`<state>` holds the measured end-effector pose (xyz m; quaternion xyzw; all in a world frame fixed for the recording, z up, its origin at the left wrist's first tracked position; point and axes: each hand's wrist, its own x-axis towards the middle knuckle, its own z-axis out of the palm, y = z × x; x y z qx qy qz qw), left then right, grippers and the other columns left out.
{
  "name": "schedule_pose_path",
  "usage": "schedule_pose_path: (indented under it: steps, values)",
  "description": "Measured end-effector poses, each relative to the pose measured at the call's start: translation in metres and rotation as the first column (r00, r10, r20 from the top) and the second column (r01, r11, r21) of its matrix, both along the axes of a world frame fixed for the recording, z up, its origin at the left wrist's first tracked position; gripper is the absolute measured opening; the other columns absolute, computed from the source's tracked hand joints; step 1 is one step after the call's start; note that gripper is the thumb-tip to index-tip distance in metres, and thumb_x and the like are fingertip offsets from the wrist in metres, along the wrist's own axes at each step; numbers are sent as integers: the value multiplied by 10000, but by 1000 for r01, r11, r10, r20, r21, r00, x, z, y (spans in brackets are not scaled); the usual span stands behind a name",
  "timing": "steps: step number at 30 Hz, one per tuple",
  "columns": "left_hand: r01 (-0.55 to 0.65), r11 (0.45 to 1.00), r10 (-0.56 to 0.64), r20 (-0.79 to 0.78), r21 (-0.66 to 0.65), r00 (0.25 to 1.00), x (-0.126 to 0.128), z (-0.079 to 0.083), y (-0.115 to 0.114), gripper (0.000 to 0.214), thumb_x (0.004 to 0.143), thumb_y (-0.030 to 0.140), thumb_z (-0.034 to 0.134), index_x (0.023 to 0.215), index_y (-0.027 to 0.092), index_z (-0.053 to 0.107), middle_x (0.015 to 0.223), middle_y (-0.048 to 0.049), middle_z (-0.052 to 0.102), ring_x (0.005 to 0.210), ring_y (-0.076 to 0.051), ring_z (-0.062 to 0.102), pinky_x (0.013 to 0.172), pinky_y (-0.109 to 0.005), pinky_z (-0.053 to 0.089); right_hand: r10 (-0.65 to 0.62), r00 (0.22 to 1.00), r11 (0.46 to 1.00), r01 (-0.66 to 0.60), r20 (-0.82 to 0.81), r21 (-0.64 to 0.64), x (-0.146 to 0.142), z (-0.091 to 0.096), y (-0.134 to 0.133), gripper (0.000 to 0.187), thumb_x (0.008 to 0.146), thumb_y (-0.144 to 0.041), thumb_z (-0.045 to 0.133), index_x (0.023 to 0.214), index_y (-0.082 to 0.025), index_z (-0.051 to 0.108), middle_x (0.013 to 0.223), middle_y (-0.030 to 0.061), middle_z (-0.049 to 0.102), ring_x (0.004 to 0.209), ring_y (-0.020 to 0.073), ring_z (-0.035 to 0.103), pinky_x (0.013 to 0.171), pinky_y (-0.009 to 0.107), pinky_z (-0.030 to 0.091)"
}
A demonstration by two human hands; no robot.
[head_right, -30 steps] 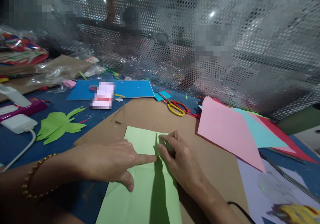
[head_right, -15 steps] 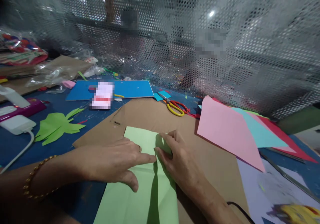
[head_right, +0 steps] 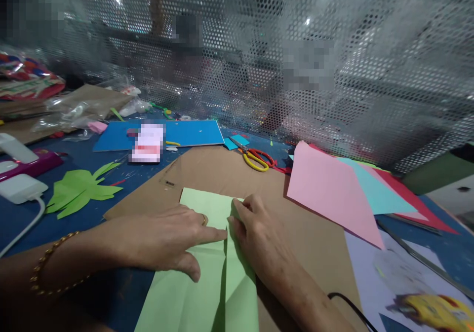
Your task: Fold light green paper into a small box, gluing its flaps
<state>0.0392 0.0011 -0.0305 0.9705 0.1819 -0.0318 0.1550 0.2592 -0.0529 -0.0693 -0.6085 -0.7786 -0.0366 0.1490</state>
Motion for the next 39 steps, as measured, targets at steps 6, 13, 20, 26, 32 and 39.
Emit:
schedule_pose_path:
  steps: [6,13,20,26,32,39]
  values:
    - [5,1000,-5,-10,-8,1000,3,-1,-2,617,786,503,754,1330,280,566,889,-67,675,806,-270,623,606,-288,366,0,999,999,-2,46,40,0,-1,2,275,967,-280,474,1157,-167,639,1057,106,590,751,202,608,599,325,437]
    - [-224,973,228,125,-45,965,-22,25,8,293,891,455,641,1067,232,710,954,-65,705,881,-232,645,700,-283,412,13,999,1000,-14,40,19,1,-2,1,243,967,-273,463,1100,-174,641,1012,89,582,724,197,596,583,320,402]
    - [-655,541,788,46,-528,614,-65,2,14,418,927,519,473,737,161,573,636,-28,622,458,-142,583,424,-235,410,44,998,995,-48,43,87,3,-6,5,266,964,-289,431,1043,-169,655,952,88,582,668,185,578,554,309,356]
    - [-558,454,832,106,-694,545,-35,-10,14,359,919,365,494,1139,92,570,768,-62,652,492,-146,642,419,-226,482,52,997,989,-60,62,134,6,-11,8,246,942,-298,457,961,-168,665,960,107,584,658,175,534,525,289,293]
    - [-587,496,836,170,-641,522,-17,-8,27,627,895,328,531,1432,51,365,779,-36,634,454,-95,531,413,-207,413,50,998,988,-56,47,144,5,-15,9,245,953,-290,458,943,-158,665,969,108,562,641,165,500,520,290,264]
    - [-526,612,720,140,-590,680,-11,5,47,218,650,244,795,755,115,653,689,-10,599,651,-134,571,534,-205,426,42,998,989,-47,44,141,3,-15,8,197,955,-255,486,910,-154,649,950,90,551,652,162,497,549,293,270]
